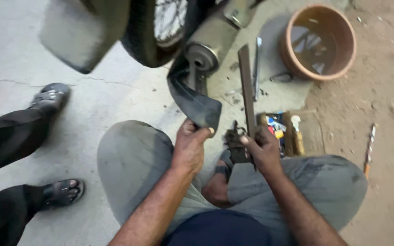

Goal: The person scrapes a patch on a motorcycle inner tube with a file, applies adhesive from a tube, and then ignites the patch with a lighter.

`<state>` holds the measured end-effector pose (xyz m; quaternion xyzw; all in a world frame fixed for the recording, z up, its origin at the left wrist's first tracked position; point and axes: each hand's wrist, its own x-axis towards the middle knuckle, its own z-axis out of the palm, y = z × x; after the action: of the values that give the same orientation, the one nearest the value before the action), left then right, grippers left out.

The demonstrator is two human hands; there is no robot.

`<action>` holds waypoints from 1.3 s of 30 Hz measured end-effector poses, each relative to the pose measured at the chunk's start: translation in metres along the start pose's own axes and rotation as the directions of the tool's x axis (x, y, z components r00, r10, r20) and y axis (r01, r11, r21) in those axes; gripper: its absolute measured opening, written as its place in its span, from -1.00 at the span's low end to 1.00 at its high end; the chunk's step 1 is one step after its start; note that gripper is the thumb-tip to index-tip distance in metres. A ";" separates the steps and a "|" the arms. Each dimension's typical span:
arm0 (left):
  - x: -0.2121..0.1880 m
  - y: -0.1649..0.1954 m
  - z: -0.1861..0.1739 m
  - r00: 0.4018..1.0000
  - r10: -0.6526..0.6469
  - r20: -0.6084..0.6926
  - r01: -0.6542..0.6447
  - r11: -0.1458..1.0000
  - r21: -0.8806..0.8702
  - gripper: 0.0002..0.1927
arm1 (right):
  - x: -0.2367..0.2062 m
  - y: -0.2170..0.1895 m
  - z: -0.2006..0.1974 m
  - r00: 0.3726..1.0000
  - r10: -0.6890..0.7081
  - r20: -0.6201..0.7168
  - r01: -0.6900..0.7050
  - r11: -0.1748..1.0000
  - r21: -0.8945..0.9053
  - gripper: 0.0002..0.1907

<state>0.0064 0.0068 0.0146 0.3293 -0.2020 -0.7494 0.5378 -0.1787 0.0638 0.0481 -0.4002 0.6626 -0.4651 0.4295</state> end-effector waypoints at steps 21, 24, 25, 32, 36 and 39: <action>-0.012 0.027 0.025 0.959 -0.199 -0.203 0.208 0.978 0.028 -0.43 | 0.071 0.058 0.008 0.927 0.359 -0.106 -0.264 0.426 -0.865 -0.60; -0.013 0.022 0.024 0.953 -0.222 -0.205 0.234 0.971 0.039 -0.45 | 0.093 0.061 -0.017 0.916 0.391 -0.084 -0.251 0.399 -0.882 -0.58; -0.013 0.020 0.024 0.949 -0.238 -0.206 0.246 0.969 0.010 -0.48 | 0.099 0.062 -0.030 0.953 0.286 -0.099 -0.217 0.420 -0.881 -0.59; -0.014 0.010 0.021 0.936 -0.215 -0.280 0.228 0.974 0.014 -0.61 | 0.100 0.083 -0.101 0.787 0.520 -0.331 -0.463 0.144 -0.875 -0.55; -0.014 0.008 0.023 0.950 -0.211 -0.229 0.212 0.977 -0.018 -0.64 | 0.087 0.099 -0.098 0.663 0.670 -0.333 -0.500 0.067 -0.863 -0.42; -0.012 0.009 0.026 0.958 -0.213 -0.193 0.215 0.977 -0.012 -0.62 | 0.087 0.102 -0.093 0.648 0.675 -0.354 -0.538 0.077 -0.839 -0.41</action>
<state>-0.0036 0.0136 0.0422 0.4226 -0.1155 -0.7669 0.4690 -0.3070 0.0335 -0.0480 -0.2783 0.8734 0.2201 0.3335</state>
